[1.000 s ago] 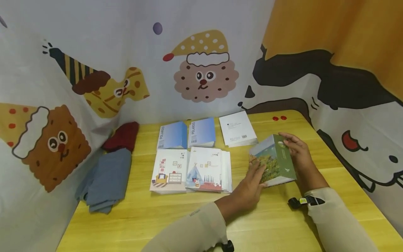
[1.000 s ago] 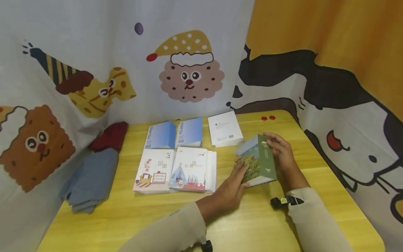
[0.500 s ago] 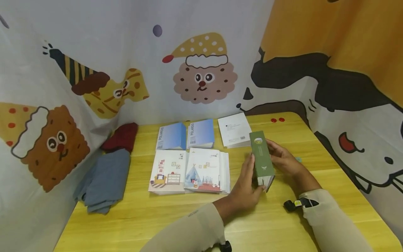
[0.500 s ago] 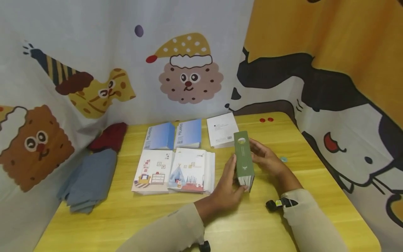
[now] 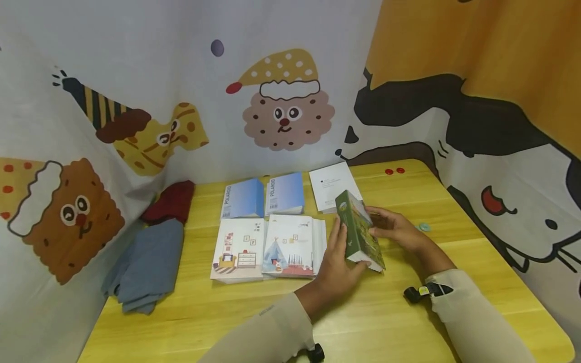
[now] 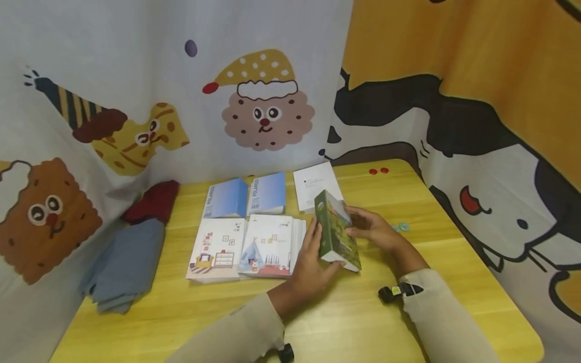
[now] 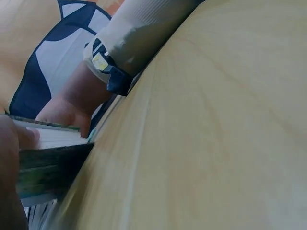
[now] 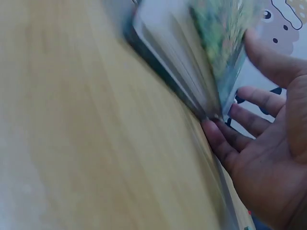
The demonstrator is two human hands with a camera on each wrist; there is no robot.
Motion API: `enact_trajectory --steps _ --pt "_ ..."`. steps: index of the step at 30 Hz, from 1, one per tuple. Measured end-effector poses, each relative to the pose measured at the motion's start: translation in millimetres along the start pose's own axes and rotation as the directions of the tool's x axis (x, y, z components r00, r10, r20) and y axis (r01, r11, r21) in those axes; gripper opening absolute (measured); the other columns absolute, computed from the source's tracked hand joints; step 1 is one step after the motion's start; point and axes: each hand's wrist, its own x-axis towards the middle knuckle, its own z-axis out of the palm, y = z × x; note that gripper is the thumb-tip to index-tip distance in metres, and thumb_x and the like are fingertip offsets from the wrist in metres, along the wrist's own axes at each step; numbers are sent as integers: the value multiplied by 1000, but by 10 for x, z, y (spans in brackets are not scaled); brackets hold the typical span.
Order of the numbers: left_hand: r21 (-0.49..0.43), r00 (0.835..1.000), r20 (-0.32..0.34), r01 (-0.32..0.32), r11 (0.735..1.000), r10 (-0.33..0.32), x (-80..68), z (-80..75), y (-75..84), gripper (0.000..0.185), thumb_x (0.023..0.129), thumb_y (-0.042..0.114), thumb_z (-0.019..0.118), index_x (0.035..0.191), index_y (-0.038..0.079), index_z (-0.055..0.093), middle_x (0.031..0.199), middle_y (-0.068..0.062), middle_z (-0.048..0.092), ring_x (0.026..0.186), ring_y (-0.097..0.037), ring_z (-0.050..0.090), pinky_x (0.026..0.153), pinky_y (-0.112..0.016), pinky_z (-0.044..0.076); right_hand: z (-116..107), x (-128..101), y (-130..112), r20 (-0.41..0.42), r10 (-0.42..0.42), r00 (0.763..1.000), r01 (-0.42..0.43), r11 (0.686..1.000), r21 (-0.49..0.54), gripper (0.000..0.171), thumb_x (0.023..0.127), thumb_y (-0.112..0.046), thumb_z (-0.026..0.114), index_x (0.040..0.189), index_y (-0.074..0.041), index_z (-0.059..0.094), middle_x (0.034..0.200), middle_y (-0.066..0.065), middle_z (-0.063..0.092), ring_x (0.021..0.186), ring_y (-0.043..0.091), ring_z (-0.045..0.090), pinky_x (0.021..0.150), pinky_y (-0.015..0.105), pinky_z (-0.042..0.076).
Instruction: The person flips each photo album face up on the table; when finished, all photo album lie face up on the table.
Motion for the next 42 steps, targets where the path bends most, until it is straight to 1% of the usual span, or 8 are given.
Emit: enact_trajectory --steps 5,10,20,24,28,31,36,42 --pt "-57 967 72 249 967 -245 -15 -16 -31 104 99 28 83 177 19 15 186 -12 8 167 -39 28 128 -57 41 21 14 -2 -32 15 999 -17 997 -78 74 103 -10 75 168 -1 39 178 27 28 158 59 34 106 18 52" --pt "-34 935 92 347 937 -343 -20 11 -46 104 98 20 82 177 25 16 187 -9 -4 168 -39 25 127 -55 44 30 24 15 -69 36 997 -49 978 -201 75 101 -17 80 166 -3 45 180 22 28 158 58 36 121 54 48" --pt "235 946 140 256 938 -293 9 -111 8 101 97 34 83 176 19 22 185 -9 -20 173 -37 -7 133 -61 32 58 26 -13 -100 96 990 -118 961 -248 71 101 -23 80 163 -4 49 174 27 37 157 59 37 124 71 38" --pt "366 957 144 184 912 -251 155 -417 -49 95 99 44 79 174 12 29 185 -20 -9 172 -44 -6 136 -68 13 64 33 -33 -113 87 990 -115 954 -278 68 103 -25 78 162 -5 51 172 26 41 156 57 40 124 72 39" --pt "410 951 46 262 874 -306 280 -875 -199 93 99 48 78 171 10 33 183 -25 -2 170 -50 1 135 -71 9 74 35 -71 -142 21 990 -64 950 -306 62 105 -20 76 159 -2 53 170 26 44 155 56 42 120 74 42" --pt "418 920 -52 374 828 -389 325 -1276 -352 94 99 49 78 171 8 33 183 -27 -1 170 -52 0 134 -73 9 113 66 -166 -194 -73 978 4 941 -337 55 105 -14 74 156 1 57 167 26 48 153 53 45 114 75 45" --pt "465 835 -141 530 709 -531 346 -1853 -676 94 102 50 73 171 2 30 180 -34 1 167 -59 -2 131 -81 7 300 204 -361 -217 -185 959 92 921 -379 47 105 -11 73 150 2 62 162 24 53 150 51 47 109 75 45" --pt "554 756 -125 591 587 -642 280 -2097 -1018 98 104 57 66 172 1 25 179 -38 4 165 -63 2 127 -86 6 684 507 -547 -114 -185 976 128 915 -382 46 104 -10 75 147 2 64 163 21 54 155 49 46 117 74 44"
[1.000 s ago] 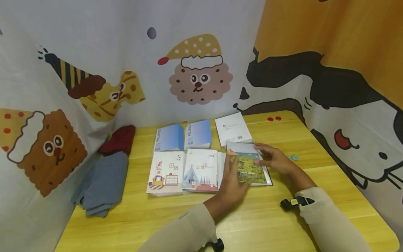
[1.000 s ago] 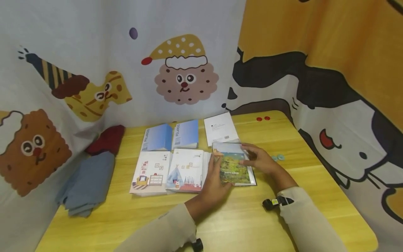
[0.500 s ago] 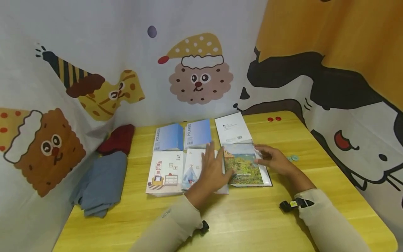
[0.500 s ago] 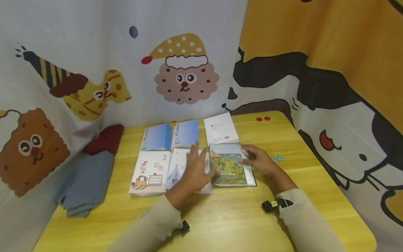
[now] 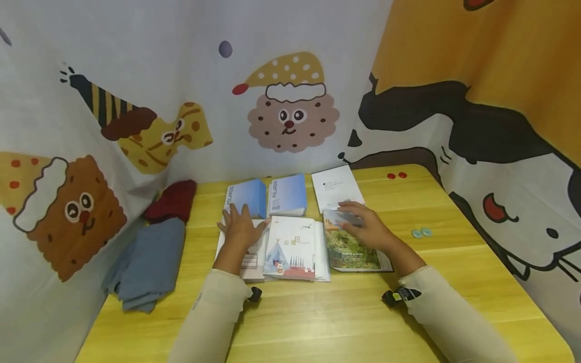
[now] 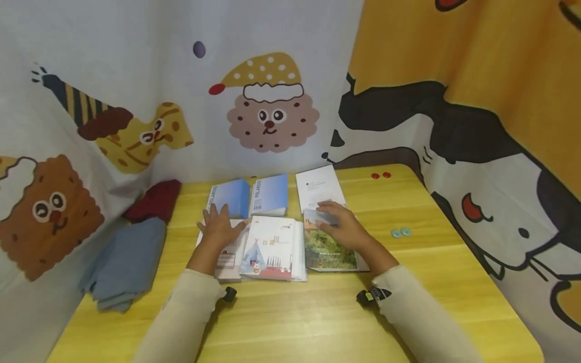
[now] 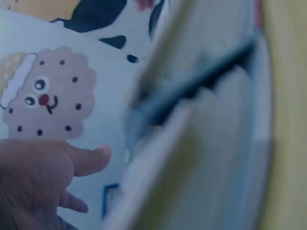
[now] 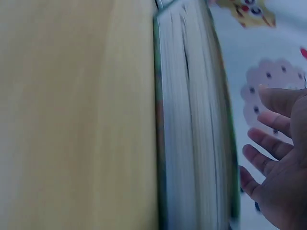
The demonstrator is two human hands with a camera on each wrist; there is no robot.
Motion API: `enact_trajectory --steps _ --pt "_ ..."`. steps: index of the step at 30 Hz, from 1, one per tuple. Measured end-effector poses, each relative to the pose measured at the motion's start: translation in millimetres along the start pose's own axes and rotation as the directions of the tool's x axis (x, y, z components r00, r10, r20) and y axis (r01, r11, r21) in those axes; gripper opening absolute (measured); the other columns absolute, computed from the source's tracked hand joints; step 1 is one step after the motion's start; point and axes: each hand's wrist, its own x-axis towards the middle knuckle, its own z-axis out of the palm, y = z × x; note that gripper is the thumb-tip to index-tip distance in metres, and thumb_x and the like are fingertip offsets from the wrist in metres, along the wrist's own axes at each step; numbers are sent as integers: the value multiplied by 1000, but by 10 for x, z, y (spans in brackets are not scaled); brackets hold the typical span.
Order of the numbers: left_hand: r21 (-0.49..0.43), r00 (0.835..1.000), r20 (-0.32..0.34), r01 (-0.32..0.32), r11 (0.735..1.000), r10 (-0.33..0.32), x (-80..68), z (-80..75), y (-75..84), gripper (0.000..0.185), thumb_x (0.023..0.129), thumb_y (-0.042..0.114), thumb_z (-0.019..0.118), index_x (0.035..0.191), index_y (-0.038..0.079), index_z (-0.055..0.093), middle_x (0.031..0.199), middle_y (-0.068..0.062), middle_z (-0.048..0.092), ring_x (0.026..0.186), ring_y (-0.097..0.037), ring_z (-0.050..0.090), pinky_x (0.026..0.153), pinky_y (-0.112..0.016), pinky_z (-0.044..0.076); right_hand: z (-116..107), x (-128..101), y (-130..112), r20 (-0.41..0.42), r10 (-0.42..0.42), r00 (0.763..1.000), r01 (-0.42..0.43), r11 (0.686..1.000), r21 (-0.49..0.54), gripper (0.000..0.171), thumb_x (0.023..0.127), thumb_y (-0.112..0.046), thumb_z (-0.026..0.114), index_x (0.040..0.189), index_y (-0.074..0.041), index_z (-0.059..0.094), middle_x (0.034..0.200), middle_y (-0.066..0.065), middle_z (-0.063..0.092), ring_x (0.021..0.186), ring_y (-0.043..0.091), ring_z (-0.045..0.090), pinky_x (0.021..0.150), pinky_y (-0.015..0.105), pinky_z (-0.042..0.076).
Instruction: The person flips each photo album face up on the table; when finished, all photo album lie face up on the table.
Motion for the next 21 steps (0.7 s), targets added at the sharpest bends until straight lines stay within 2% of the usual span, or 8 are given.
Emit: enact_trajectory --steps 3,5,8,10,12,17,21 --pt "40 998 55 9 999 -12 37 93 -92 98 106 61 59 174 3 19 179 -36 3 166 -62 -1 126 -87 -3 191 176 -131 95 -25 995 27 999 -24 50 105 -14 75 150 4 61 166 24 49 155 50 45 121 71 43" --pt "57 997 76 4 998 -9 49 152 -117 97 108 63 53 175 3 17 179 -35 3 166 -61 -3 125 -87 -8 298 297 -215 173 -24 985 34 998 -57 57 106 -19 74 155 3 57 169 28 43 144 51 55 118 70 47" --pt "60 997 82 -3 998 -2 53 202 -117 95 110 66 45 175 4 15 180 -34 3 167 -59 -5 124 -86 -13 432 464 -330 271 13 962 31 987 -158 64 108 -29 71 161 -1 50 174 30 34 148 51 50 119 75 42" --pt "53 997 74 -5 999 1 51 207 -96 93 111 65 45 175 4 15 180 -34 3 167 -58 -4 124 -86 -13 513 570 -393 314 74 946 3 971 -238 69 108 -39 70 166 -7 46 177 26 30 155 49 44 122 77 35" --pt "58 998 65 0 998 -4 47 192 -68 92 111 63 46 175 5 17 180 -33 5 168 -57 -2 125 -85 -12 592 669 -445 329 127 936 -19 950 -311 73 108 -45 68 168 -12 43 180 23 25 167 47 23 127 79 24" --pt "88 999 44 4 996 -7 61 149 -36 85 112 57 49 174 6 21 180 -33 11 168 -57 7 126 -86 -5 753 867 -546 323 226 919 -78 907 -413 81 105 -51 69 172 -17 37 184 19 12 171 47 10 131 78 15" --pt "80 997 73 9 997 -15 104 75 -66 78 114 52 47 174 7 24 179 -33 13 167 -56 12 126 -87 -2 857 973 -652 318 285 904 -107 872 -478 80 105 -53 69 171 -19 39 185 17 13 171 47 5 132 78 9"
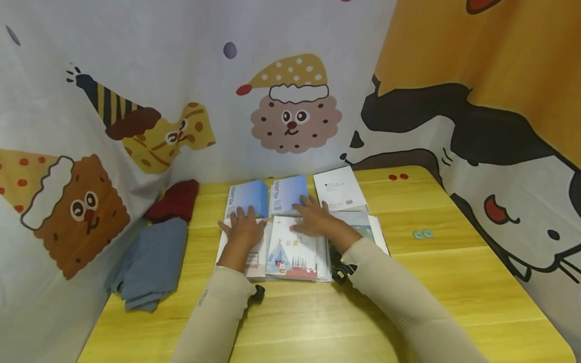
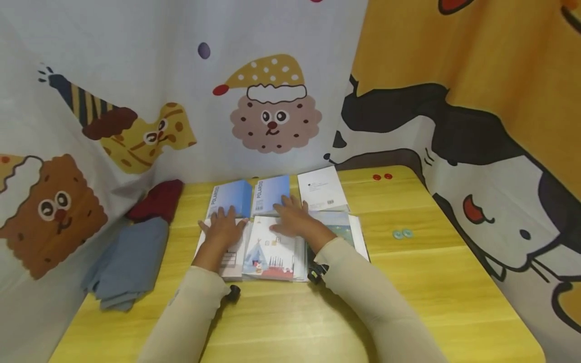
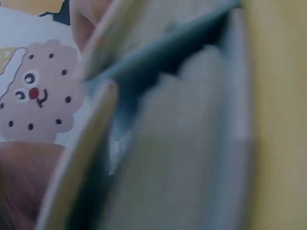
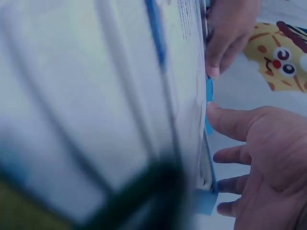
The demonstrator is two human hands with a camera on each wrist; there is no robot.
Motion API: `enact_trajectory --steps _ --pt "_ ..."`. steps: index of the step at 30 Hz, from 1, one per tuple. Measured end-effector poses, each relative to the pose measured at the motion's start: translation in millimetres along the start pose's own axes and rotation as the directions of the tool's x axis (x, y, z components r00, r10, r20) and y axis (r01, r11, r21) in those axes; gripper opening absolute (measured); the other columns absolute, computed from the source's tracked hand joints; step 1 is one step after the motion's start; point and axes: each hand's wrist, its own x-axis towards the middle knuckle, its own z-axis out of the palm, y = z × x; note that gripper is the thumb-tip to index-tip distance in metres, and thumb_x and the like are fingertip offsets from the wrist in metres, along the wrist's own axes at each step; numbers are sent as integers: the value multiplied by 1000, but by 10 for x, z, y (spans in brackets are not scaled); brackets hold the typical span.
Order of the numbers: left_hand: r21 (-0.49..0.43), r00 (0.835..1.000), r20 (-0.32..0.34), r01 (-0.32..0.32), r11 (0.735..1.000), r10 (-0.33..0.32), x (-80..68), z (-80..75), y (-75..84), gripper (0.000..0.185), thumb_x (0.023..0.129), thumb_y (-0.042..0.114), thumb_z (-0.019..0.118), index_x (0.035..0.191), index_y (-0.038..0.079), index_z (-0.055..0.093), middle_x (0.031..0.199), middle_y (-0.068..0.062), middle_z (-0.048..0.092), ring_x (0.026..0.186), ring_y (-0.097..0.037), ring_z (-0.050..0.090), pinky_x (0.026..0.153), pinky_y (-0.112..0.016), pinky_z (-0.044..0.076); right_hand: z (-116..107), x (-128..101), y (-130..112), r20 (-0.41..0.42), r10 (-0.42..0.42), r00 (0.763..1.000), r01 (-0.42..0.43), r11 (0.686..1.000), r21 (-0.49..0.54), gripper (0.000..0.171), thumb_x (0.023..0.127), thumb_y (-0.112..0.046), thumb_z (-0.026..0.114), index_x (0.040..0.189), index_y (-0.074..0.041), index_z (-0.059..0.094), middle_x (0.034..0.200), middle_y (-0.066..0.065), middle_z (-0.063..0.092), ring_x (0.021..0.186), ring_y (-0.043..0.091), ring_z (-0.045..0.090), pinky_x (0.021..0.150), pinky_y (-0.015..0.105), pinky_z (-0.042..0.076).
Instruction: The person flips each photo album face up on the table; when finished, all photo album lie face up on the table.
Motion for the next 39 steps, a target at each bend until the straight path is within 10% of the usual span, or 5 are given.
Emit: enact_trajectory --steps 8,21,28,39 --pt "2 997 53 49 999 -49 21 -110 -138 78 114 52 47 171 2 29 179 -35 13 167 -59 6 125 -88 2 77 262 -359 10 -98 995 98 991 -93 69 106 -55 65 164 -20 51 178 14 35 171 45 12 132 79 1" --pt "-7 980 198 -15 1000 16 -19 -566 -188 71 115 35 50 172 1 26 179 -31 19 166 -53 21 125 -86 16 208 613 -681 31 -242 970 231 953 194 63 113 -25 58 165 4 40 172 29 40 163 44 36 137 51 28" --pt "-71 990 138 -2 997 12 270 -345 -388 82 112 42 56 173 -1 21 178 -38 3 164 -61 16 129 -79 23 405 627 -621 -15 -214 977 211 943 259 61 112 -23 60 167 -4 42 177 27 31 164 46 33 136 56 29" --pt "-75 996 -84 20 997 -26 237 -60 -394 78 110 50 55 168 1 38 177 -30 27 161 -56 31 129 -82 14 553 548 -633 -156 -233 960 257 954 155 62 111 -24 62 168 -10 44 176 24 35 163 46 36 137 59 24"
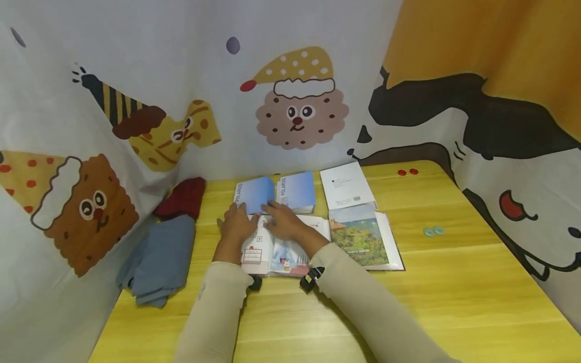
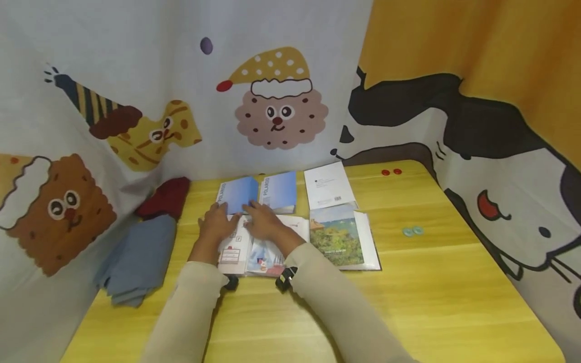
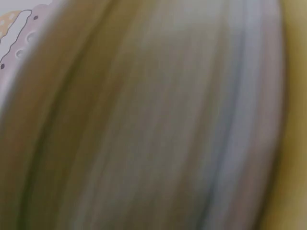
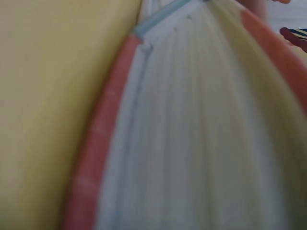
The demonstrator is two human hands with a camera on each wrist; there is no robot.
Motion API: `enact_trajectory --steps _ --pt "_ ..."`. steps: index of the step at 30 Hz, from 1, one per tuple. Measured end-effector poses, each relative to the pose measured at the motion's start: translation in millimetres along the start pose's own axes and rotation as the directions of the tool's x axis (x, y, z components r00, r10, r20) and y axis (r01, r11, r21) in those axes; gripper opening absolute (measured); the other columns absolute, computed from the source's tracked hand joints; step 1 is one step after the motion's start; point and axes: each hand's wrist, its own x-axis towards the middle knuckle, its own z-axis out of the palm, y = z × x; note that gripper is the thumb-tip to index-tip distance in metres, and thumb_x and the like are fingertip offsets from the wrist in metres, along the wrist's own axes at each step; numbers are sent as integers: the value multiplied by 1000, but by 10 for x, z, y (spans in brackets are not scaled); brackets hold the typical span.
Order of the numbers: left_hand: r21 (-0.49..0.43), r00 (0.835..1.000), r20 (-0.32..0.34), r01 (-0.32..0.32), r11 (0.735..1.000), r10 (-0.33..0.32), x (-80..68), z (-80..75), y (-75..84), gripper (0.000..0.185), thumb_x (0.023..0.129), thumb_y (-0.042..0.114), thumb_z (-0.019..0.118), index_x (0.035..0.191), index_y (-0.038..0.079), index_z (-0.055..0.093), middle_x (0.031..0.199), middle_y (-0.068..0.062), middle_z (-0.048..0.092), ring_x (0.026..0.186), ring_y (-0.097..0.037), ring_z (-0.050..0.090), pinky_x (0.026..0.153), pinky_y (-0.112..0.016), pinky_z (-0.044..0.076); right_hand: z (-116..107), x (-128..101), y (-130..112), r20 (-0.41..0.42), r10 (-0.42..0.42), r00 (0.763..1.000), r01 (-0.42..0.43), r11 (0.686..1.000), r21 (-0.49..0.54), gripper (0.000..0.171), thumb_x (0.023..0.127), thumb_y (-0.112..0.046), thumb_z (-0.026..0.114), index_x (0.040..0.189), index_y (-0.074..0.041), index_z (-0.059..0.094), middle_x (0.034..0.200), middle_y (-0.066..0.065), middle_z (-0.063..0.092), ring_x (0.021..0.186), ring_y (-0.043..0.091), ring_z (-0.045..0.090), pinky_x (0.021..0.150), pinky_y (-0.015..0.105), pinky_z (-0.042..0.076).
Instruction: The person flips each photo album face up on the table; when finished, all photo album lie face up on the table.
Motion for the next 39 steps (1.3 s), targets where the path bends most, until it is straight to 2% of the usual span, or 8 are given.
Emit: enact_trajectory --steps 5,11,18,22,26,31,35,39 --pt "48 997 -68 46 998 -43 -53 18 57 82 107 55 57 166 1 40 173 -30 33 157 -55 38 128 -82 17 -35 -40 -10 3 -21 1000 21 999 29 63 110 -23 64 168 -9 44 176 25 35 163 47 35 138 60 21" --pt "79 995 -66 74 994 -69 -62 67 97 84 107 56 56 166 -1 39 169 -32 37 155 -55 41 128 -81 19 -21 -104 19 12 -33 999 32 998 49 64 110 -22 65 168 -8 43 176 25 35 163 48 35 139 60 17" --pt "125 992 -95 92 988 -81 -25 121 133 78 105 60 60 151 -3 57 156 -29 55 146 -53 52 129 -80 18 -21 -138 59 38 -39 999 38 999 15 66 112 -27 62 170 -10 38 176 21 36 166 40 34 140 58 15" --pt "153 990 -125 91 984 -72 -14 104 166 74 106 58 61 144 -6 61 147 -30 64 139 -55 59 128 -80 20 -64 -134 56 45 -64 997 63 998 17 68 111 -26 64 171 -9 37 176 19 36 166 36 34 140 58 14" --pt "162 989 -129 88 983 -68 -46 79 166 72 109 53 60 148 -7 57 146 -32 65 137 -56 60 128 -81 20 -50 -140 61 40 -85 996 83 995 52 71 109 -25 67 171 -11 37 177 17 35 167 33 34 140 59 13" --pt "141 988 -144 83 986 -63 -39 64 134 70 114 49 52 157 -6 50 147 -31 66 137 -56 61 128 -81 20 -55 -161 44 25 -116 993 113 989 91 74 108 -24 67 173 -14 33 181 12 28 167 38 31 139 63 12" --pt "129 986 -158 70 989 -49 -20 47 117 65 116 49 44 159 0 50 145 -31 67 136 -55 61 128 -81 20 -65 -161 24 2 -130 991 129 983 134 76 109 -24 66 174 -15 28 183 8 21 168 36 29 139 63 11" --pt "145 991 -127 45 988 -26 -17 42 135 61 118 49 37 165 10 46 148 -29 66 139 -55 59 127 -83 20 -88 -184 -10 -6 -119 993 117 972 204 80 110 -23 66 176 -14 21 184 5 17 169 32 28 139 54 19"
